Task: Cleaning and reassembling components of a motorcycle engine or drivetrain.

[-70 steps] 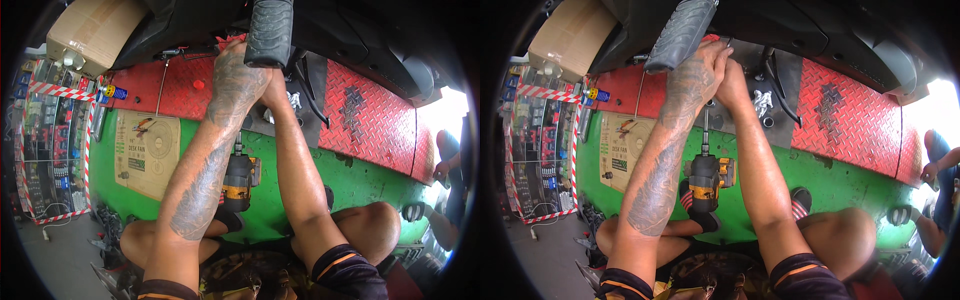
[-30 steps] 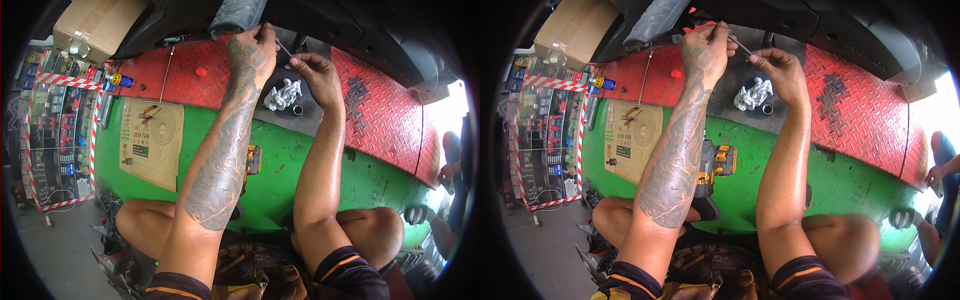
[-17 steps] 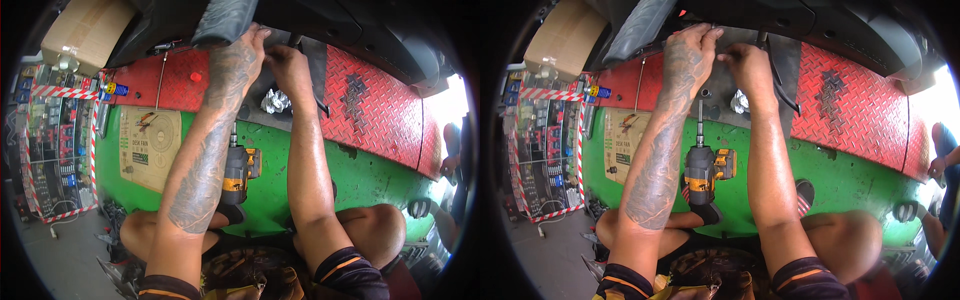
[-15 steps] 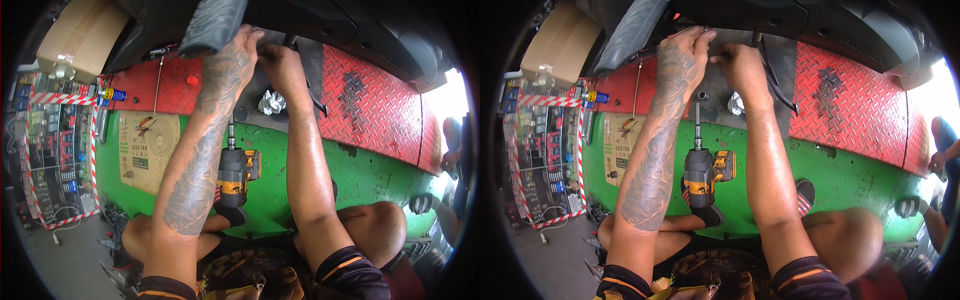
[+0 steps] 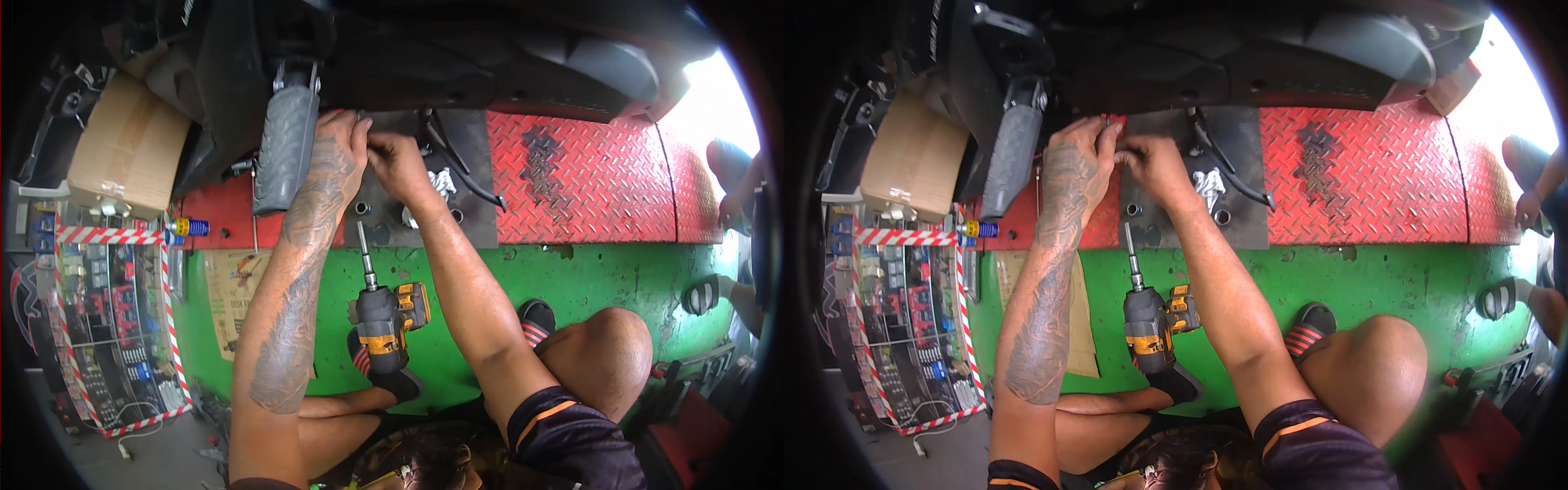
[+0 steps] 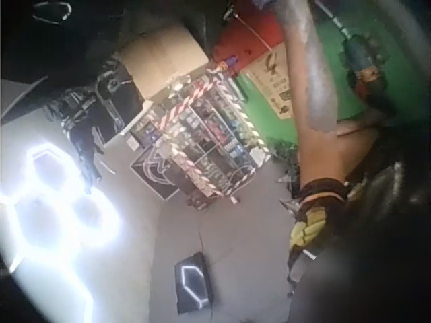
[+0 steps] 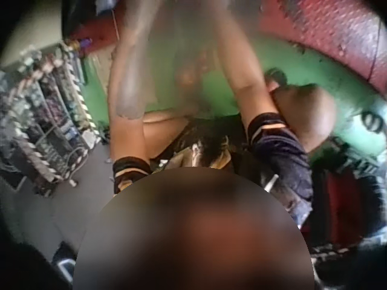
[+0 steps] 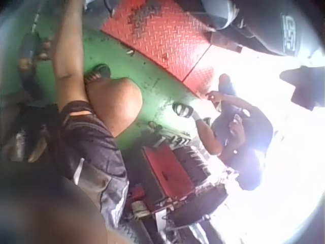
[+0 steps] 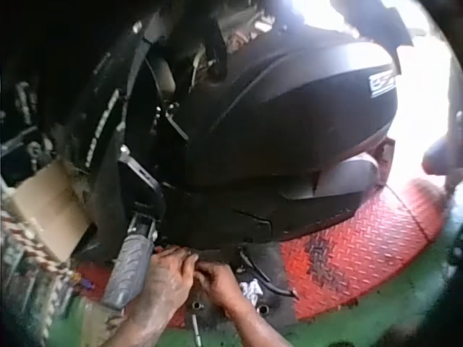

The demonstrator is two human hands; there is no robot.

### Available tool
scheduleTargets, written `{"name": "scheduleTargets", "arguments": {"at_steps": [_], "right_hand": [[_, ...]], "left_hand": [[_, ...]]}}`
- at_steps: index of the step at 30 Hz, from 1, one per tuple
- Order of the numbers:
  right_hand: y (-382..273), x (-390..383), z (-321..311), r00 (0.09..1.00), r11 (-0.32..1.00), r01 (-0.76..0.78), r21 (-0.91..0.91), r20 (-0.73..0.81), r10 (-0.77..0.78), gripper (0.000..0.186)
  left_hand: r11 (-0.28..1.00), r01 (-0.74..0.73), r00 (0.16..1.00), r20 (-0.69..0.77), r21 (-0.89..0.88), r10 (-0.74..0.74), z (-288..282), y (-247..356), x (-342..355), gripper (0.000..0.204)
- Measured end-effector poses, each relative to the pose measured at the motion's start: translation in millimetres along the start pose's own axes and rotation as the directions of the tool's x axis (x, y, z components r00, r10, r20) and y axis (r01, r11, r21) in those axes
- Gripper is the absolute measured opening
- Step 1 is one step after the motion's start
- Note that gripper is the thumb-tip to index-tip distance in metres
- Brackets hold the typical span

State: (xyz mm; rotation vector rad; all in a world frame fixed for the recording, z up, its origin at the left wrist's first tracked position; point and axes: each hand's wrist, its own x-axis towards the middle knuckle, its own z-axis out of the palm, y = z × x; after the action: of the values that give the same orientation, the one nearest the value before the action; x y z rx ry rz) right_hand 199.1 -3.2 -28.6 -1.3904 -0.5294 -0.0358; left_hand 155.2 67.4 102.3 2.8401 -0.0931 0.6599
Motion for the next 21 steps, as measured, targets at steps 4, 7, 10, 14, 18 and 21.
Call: {"name": "scheduleTargets", "arguments": {"at_steps": [4, 7, 10, 14, 18, 21], "right_hand": [[-12.9, -19.1, -12.6, 0.996, 0.993, 0.016, 0.115, 0.082, -0.026, 0.027], [-23.4, -40.9, -49.2, 0.948, 0.892, -0.263, 0.369, 0.272, 0.167, 0.021], [-30.8, -45.1, -105.7, 0.894, 0.800, -0.385, 0.461, 0.400, 0.200, 0.019], [-52.5, -44.0, -166.0, 0.874, 0.880, -0.393, 0.267, 0.405, 0.268, 0.019], [-73.8, -39.6, -172.1, 0.926, 0.922, -0.312, 0.229, 0.290, 0.241, 0.023], [-81.6, -36.9, -172.5, 0.931, 0.906, -0.327, 0.270, 0.258, 0.259, 0.023]], "left_hand": [[0.983, 0.176, 0.984, 0.026, -0.058, -0.175, -8.7, 21.9, -6.5, 0.032], [0.878, 0.408, 0.911, 0.170, -0.251, -0.375, -4.2, 51.8, -29.8, 0.027], [0.773, 0.402, 0.913, 0.154, -0.491, -0.377, 13.3, 82.8, -44.2, 0.026], [0.644, 0.398, 0.907, 0.176, -0.653, -0.381, 30.2, 107.2, -36.5, 0.027], [0.632, 0.401, 0.902, 0.163, -0.663, -0.401, 32.6, 113.8, -15.1, 0.028], [0.580, 0.416, 0.887, 0.173, -0.701, -0.428, 31.4, 114.0, -6.1, 0.029]]}}
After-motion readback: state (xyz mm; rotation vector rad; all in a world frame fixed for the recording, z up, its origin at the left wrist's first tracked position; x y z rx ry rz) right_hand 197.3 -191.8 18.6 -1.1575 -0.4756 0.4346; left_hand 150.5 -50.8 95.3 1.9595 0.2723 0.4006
